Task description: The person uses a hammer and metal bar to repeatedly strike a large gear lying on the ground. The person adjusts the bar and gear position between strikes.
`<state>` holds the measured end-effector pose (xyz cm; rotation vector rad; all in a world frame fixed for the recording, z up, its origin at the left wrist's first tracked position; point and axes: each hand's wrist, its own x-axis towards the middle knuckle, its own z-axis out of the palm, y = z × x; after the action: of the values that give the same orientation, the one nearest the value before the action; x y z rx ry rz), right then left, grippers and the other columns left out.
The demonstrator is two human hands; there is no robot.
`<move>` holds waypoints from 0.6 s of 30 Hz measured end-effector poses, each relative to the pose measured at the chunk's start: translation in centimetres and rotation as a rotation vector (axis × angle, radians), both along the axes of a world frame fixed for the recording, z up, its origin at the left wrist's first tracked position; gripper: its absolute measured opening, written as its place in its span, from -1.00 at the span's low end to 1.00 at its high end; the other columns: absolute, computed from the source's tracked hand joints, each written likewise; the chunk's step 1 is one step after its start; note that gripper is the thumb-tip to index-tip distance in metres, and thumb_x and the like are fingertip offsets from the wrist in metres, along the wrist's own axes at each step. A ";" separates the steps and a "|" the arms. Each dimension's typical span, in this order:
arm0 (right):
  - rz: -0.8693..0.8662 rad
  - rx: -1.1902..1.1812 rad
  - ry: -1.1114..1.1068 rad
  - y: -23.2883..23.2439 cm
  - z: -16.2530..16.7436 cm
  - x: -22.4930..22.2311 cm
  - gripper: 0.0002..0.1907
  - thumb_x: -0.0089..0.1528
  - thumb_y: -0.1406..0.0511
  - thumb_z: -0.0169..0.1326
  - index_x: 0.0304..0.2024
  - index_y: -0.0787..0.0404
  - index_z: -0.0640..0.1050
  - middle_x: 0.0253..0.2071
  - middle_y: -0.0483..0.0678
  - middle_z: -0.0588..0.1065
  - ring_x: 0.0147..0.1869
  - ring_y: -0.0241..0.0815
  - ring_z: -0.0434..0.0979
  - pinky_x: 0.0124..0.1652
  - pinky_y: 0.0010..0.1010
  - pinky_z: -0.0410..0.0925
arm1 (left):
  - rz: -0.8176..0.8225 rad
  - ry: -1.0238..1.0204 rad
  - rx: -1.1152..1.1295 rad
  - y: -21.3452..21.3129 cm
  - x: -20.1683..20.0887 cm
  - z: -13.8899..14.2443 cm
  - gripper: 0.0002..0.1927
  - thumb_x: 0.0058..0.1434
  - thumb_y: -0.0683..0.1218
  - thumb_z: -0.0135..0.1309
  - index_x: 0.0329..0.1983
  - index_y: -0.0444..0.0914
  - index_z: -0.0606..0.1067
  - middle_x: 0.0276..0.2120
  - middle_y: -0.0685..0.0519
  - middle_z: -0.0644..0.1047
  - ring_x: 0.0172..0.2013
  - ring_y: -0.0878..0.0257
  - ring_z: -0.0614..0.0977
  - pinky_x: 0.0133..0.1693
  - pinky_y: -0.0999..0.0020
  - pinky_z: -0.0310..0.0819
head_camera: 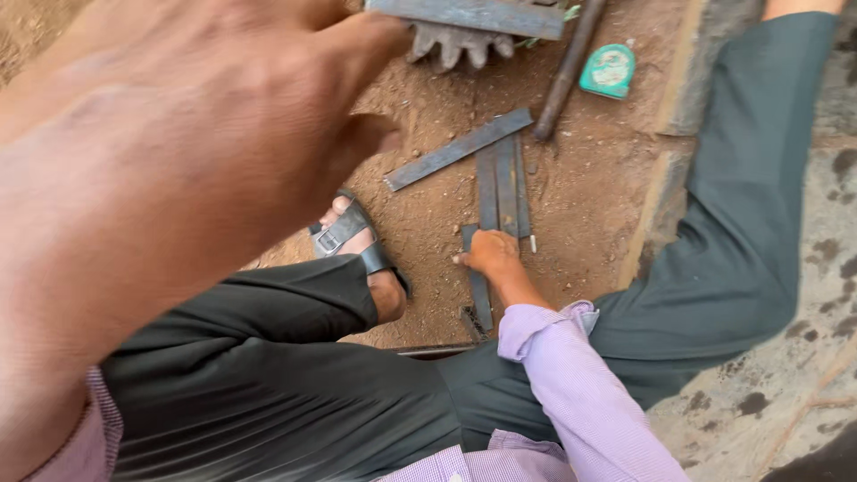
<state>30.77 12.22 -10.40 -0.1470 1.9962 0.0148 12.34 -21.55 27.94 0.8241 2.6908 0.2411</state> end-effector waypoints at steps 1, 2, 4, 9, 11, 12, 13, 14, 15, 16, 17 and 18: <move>0.010 0.035 0.008 -0.5 -0.7 0.5 -0.50 0.11 -0.05 0.34 -0.21 0.22 0.69 -0.13 0.14 0.62 -0.01 0.08 0.64 0.00 -0.13 0.46 | -0.010 0.011 -0.007 0.0 -0.1 0.0 -0.65 0.33 0.13 0.16 -0.02 -0.20 0.53 -0.34 0.01 0.60 -0.22 0.05 0.66 -0.26 0.12 0.49; 0.023 0.068 0.020 -1.0 -1.3 1.0 -0.54 0.12 -0.01 0.33 -0.18 0.20 0.69 -0.11 0.12 0.63 0.00 0.07 0.65 -0.01 -0.14 0.48 | -0.007 0.018 0.000 -0.3 -0.1 0.1 -0.66 0.32 0.13 0.16 -0.05 -0.20 0.54 -0.34 0.01 0.59 -0.22 0.05 0.66 -0.26 0.12 0.49; 0.012 0.109 0.048 -1.6 -2.1 1.4 -0.57 0.13 0.02 0.32 -0.16 0.19 0.68 -0.09 0.11 0.63 0.01 0.07 0.66 -0.02 -0.14 0.49 | -0.001 0.033 0.039 -0.6 -0.2 0.1 -0.67 0.31 0.11 0.17 -0.08 -0.22 0.55 -0.32 0.00 0.59 -0.23 0.03 0.65 -0.25 0.12 0.50; 0.029 0.130 -0.011 -1.6 -1.9 1.1 -0.75 0.20 0.21 0.23 -0.19 0.25 0.69 -0.21 0.09 0.67 -0.17 -0.06 0.72 -0.14 -0.25 0.55 | 0.067 0.003 0.044 -1.0 -0.5 -0.5 -0.61 0.32 0.07 0.17 0.10 -0.24 0.54 -0.30 -0.06 0.60 -0.28 -0.04 0.64 -0.35 0.08 0.47; 0.014 0.081 -0.046 -1.1 -1.2 -0.4 -0.77 0.18 0.24 0.23 -0.21 0.25 0.70 -0.23 0.12 0.66 -0.18 -0.05 0.68 -0.11 -0.22 0.47 | 0.082 -0.067 -0.033 -1.3 -0.6 -0.5 -0.62 0.34 0.07 0.16 0.08 -0.26 0.53 -0.31 -0.05 0.60 -0.26 -0.01 0.65 -0.30 0.08 0.49; 0.006 0.058 -0.059 -0.9 -0.8 -1.5 -0.78 0.17 0.25 0.22 -0.21 0.25 0.70 -0.23 0.13 0.66 -0.18 -0.04 0.66 -0.10 -0.20 0.43 | 0.056 -0.024 0.012 -1.4 -0.7 -0.5 -0.63 0.31 0.07 0.19 0.04 -0.26 0.54 -0.31 -0.06 0.60 -0.25 -0.01 0.65 -0.28 0.08 0.49; -0.185 -0.099 -0.113 -0.4 -0.3 -2.7 -0.74 0.19 0.22 0.21 -0.16 0.25 0.67 -0.24 0.11 0.66 -0.24 -0.06 0.68 -0.17 -0.23 0.44 | 0.037 0.021 0.049 -1.6 -0.8 -0.4 -0.63 0.28 0.07 0.21 0.00 -0.26 0.56 -0.32 -0.07 0.60 -0.24 -0.01 0.65 -0.25 0.08 0.49; -0.369 -0.262 -0.174 0.2 0.3 -4.0 -0.70 0.21 0.19 0.21 -0.10 0.25 0.63 -0.25 0.09 0.66 -0.29 -0.09 0.69 -0.24 -0.27 0.46 | 0.026 0.061 0.077 -1.9 -0.6 -0.2 -0.64 0.26 0.08 0.24 -0.04 -0.27 0.58 -0.32 -0.08 0.60 -0.23 -0.02 0.65 -0.23 0.08 0.49; -0.443 -0.325 -0.196 0.4 0.7 -5.1 -0.70 0.24 0.19 0.18 -0.08 0.27 0.63 -0.25 0.09 0.66 -0.28 -0.12 0.69 -0.26 -0.30 0.48 | 0.030 0.087 0.085 -2.1 -0.5 0.0 -0.64 0.24 0.08 0.25 -0.07 -0.27 0.59 -0.32 -0.08 0.61 -0.21 -0.02 0.65 -0.22 0.09 0.49; -0.523 -0.389 -0.210 0.6 1.1 -6.3 -0.70 0.27 0.20 0.16 -0.07 0.29 0.62 -0.24 0.09 0.66 -0.28 -0.14 0.69 -0.27 -0.34 0.50 | 0.027 0.120 0.093 -2.1 -0.4 0.0 -0.64 0.22 0.08 0.26 -0.10 -0.27 0.60 -0.32 -0.09 0.61 -0.19 -0.01 0.65 -0.20 0.09 0.49; -0.606 -0.451 -0.217 0.7 1.5 -7.1 -0.70 0.31 0.20 0.13 -0.05 0.30 0.61 -0.24 0.09 0.67 -0.27 -0.17 0.68 -0.29 -0.37 0.53 | 0.019 0.160 0.106 -2.2 -0.5 -0.1 -0.64 0.20 0.09 0.27 -0.14 -0.28 0.60 -0.32 -0.10 0.61 -0.18 -0.01 0.65 -0.18 0.09 0.49; -0.722 -0.496 -0.120 0.8 1.9 -7.7 -0.70 0.29 0.25 0.13 -0.01 0.30 0.59 -0.21 0.06 0.66 -0.27 -0.19 0.69 -0.30 -0.40 0.53 | 0.030 0.166 0.109 -2.3 -0.4 -0.1 -0.64 0.20 0.08 0.28 -0.13 -0.29 0.60 -0.32 -0.10 0.61 -0.17 -0.01 0.65 -0.17 0.09 0.49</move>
<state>23.11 12.99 -8.52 0.2577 1.7968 -0.9289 11.89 -23.88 27.83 0.8705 2.8686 0.3438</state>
